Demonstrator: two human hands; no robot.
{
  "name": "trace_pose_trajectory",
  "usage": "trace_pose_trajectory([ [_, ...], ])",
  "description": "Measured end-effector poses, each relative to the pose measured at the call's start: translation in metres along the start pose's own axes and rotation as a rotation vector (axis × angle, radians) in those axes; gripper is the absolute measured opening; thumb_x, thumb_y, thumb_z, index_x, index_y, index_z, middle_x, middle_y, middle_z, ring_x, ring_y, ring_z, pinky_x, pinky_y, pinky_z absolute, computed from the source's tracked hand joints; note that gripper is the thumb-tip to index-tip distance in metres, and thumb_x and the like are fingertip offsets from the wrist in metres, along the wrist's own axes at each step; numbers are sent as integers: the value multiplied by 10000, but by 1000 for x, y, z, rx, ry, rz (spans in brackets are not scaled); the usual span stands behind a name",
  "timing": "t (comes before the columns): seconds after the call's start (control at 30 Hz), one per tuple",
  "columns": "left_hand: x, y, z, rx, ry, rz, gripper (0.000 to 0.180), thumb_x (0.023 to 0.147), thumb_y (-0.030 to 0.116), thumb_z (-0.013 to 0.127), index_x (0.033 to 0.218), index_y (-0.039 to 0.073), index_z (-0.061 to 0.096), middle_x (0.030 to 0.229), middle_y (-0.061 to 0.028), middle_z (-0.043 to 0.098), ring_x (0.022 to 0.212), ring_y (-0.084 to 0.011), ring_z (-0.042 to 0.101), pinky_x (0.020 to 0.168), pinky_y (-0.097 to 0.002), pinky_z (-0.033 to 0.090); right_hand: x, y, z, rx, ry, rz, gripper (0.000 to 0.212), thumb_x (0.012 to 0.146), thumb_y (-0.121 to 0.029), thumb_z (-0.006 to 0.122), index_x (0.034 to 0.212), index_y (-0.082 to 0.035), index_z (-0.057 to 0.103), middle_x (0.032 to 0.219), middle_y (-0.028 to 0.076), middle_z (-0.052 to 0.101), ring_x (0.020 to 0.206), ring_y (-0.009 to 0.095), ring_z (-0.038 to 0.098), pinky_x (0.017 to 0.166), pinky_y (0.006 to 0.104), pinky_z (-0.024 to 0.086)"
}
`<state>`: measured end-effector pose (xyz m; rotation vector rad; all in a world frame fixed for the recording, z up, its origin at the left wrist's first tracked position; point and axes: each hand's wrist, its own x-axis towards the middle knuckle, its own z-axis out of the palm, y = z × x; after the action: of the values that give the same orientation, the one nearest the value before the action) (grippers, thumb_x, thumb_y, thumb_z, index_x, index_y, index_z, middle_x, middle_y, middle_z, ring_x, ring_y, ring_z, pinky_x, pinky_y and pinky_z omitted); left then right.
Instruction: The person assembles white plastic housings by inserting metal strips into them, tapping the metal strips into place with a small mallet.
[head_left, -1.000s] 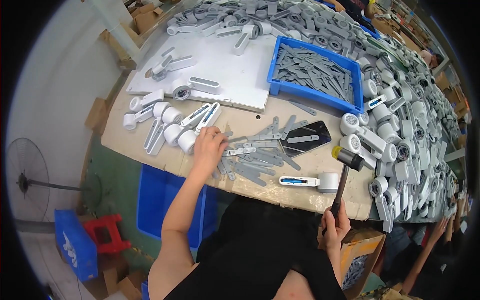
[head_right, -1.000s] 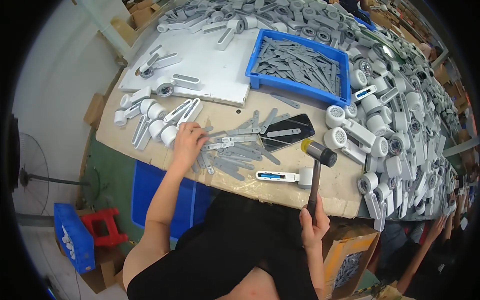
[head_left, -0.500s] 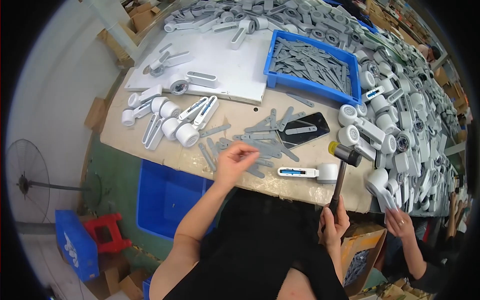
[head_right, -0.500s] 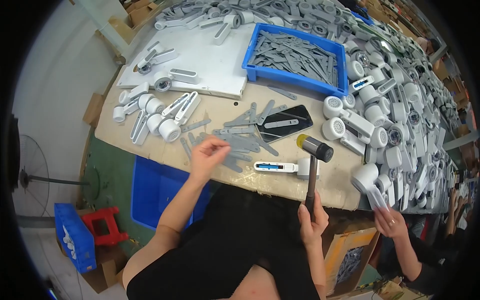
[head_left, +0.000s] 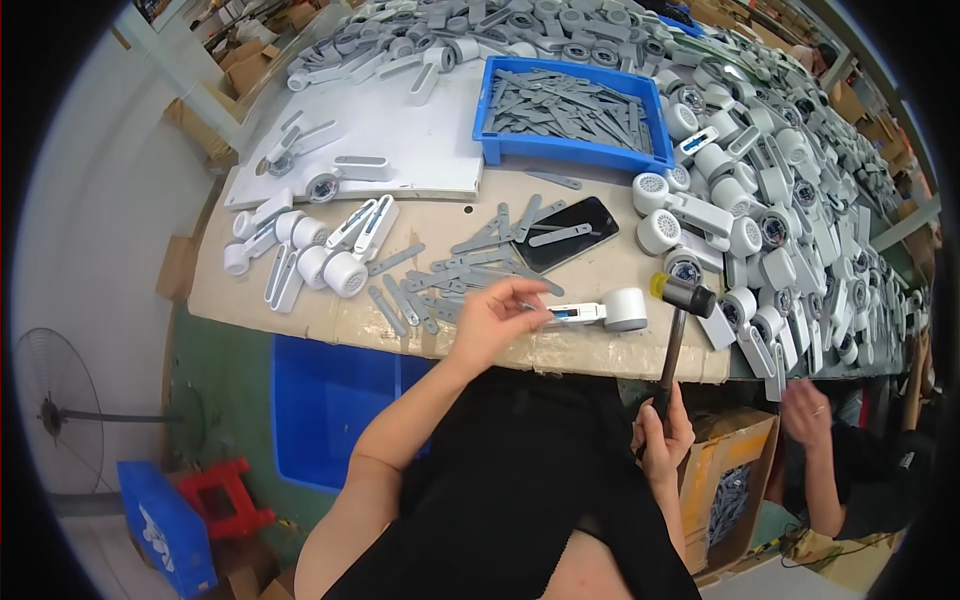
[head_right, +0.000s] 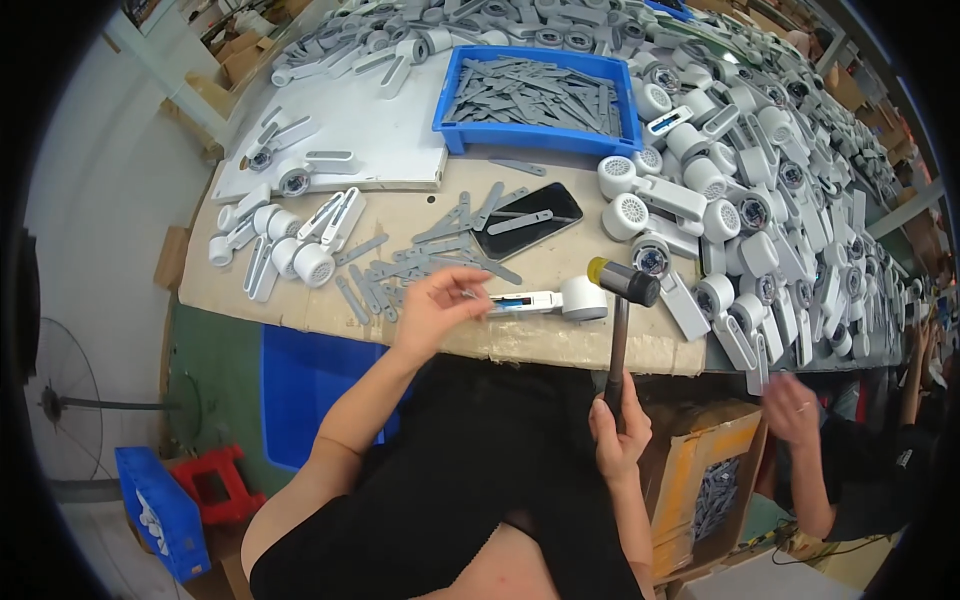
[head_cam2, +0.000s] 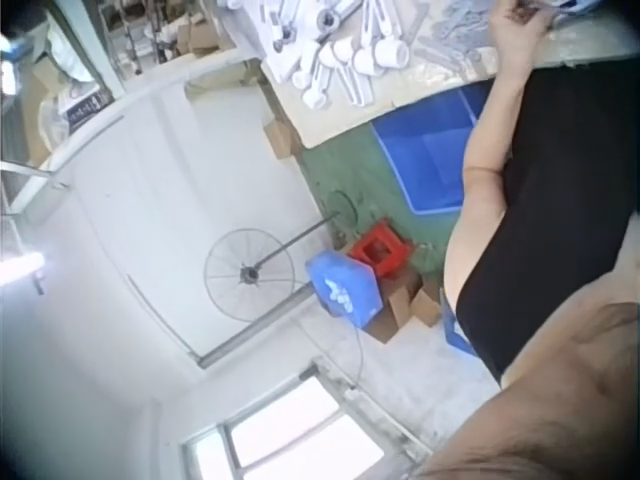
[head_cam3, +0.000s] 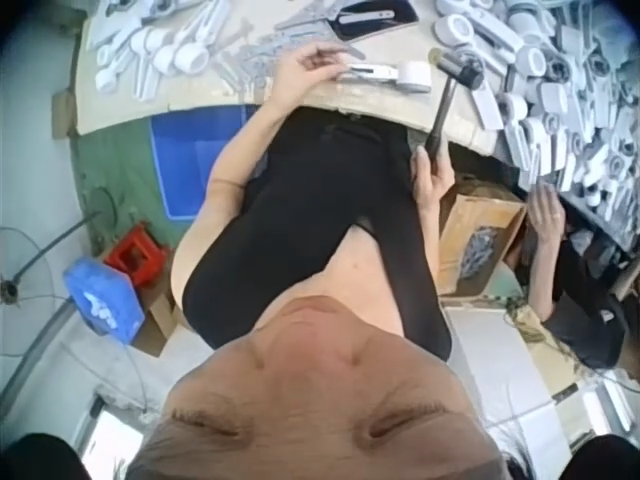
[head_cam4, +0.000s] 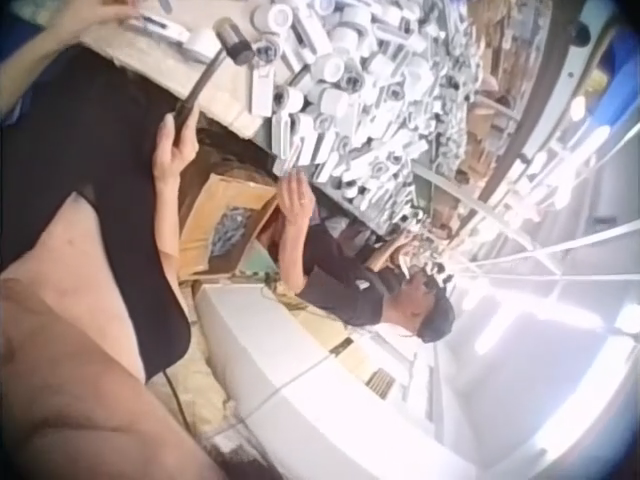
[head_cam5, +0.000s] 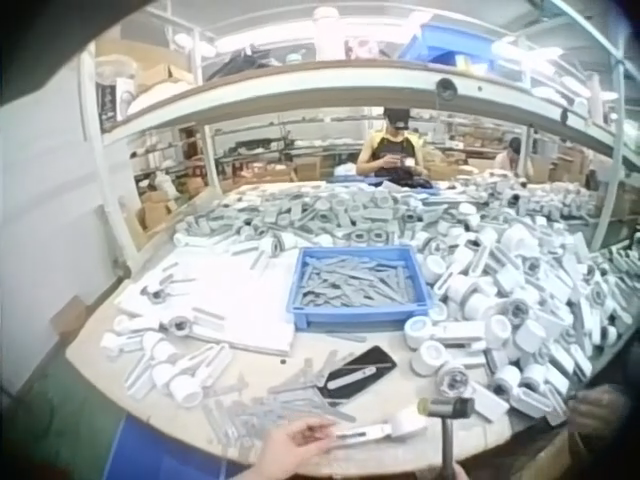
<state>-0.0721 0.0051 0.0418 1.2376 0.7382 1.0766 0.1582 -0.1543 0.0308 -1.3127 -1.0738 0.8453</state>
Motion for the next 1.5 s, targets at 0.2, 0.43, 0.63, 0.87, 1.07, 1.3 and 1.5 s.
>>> trace_pose_trajectory([
  [0.2,-29,2,46,-65,-322,-80,343,806,-28,663,1138,3,582,884,-56,605,764,-90,596,665,-213,497,8,14,10,-27,-140,-34,549,800,15,640,1310,36,438,806,21,571,714,61,523,643,205,442],
  [0.43,-40,-17,75,-460,-109,-290,350,821,-16,649,1159,-25,562,974,-40,625,906,-110,593,800,-233,480,4,4,48,362,-182,114,496,880,16,552,1343,13,372,791,10,540,555,35,452,457,175,343],
  [0.63,-46,-28,69,-298,-78,-211,244,935,129,530,1104,-38,587,999,-87,651,929,-139,605,853,-276,465,5,-1,56,368,-145,153,450,907,-8,514,1330,7,360,776,27,517,516,46,429,430,181,335],
  [0.87,-1,-12,16,969,49,514,268,820,45,633,1086,15,631,837,-90,586,756,-219,571,682,-316,459,-10,19,17,223,-158,128,452,947,-55,450,1378,-5,321,710,41,493,489,65,414,430,184,333],
  [1.07,10,-24,27,1071,-6,490,295,788,55,651,1081,15,634,949,-114,530,848,-280,485,729,-371,431,-20,16,-3,141,-66,175,436,923,-41,505,1341,8,389,671,-3,492,497,35,405,430,182,318],
  [1.3,15,-35,33,1097,28,528,283,777,47,662,1058,19,649,946,-108,535,887,-289,465,759,-371,419,-23,15,-3,131,-80,187,461,939,-43,469,1376,1,327,677,21,482,484,51,407,425,183,326],
  [1.5,12,-36,33,1010,23,533,259,771,40,666,1030,31,670,906,-100,546,872,-280,467,756,-364,417,-23,18,-1,110,-101,135,463,931,-24,479,1373,3,344,688,19,490,487,47,403,429,182,327],
])
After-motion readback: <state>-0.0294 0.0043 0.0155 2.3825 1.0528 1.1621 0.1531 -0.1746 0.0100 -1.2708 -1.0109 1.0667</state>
